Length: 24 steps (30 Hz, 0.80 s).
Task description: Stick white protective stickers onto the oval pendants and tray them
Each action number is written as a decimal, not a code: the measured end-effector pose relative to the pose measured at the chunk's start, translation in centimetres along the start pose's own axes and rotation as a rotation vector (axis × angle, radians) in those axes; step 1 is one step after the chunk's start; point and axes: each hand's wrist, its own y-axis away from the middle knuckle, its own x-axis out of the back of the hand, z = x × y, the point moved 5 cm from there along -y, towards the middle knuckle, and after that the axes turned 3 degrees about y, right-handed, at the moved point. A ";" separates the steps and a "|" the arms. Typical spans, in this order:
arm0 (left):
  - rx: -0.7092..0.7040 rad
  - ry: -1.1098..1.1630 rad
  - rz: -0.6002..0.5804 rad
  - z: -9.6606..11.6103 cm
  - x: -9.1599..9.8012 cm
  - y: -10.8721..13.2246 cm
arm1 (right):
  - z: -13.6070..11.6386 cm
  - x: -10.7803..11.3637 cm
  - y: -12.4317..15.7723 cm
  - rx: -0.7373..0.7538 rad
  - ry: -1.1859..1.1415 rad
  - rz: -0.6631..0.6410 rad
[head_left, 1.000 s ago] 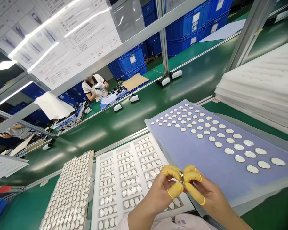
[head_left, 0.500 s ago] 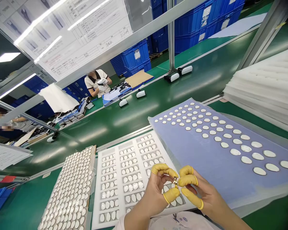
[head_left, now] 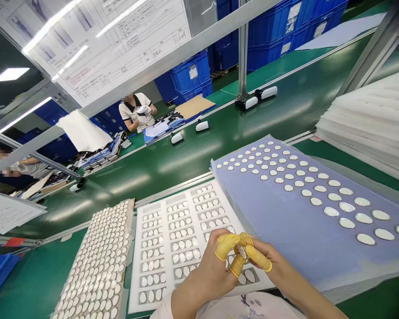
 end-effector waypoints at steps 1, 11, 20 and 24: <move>-0.051 -0.025 0.013 0.1 -0.1 0.1 | 0.1 0.1 -0.1 0.008 0.007 0.010; 0.530 0.603 0.075 -3.9 -1.3 1.0 | 0.0 1.2 0.8 0.226 0.419 0.178; 0.600 0.733 0.017 -3.8 -1.2 0.7 | -1.4 0.5 1.2 0.337 0.582 0.111; 0.595 0.809 0.050 -3.8 -0.7 0.8 | -1.7 1.0 1.4 0.406 0.550 0.141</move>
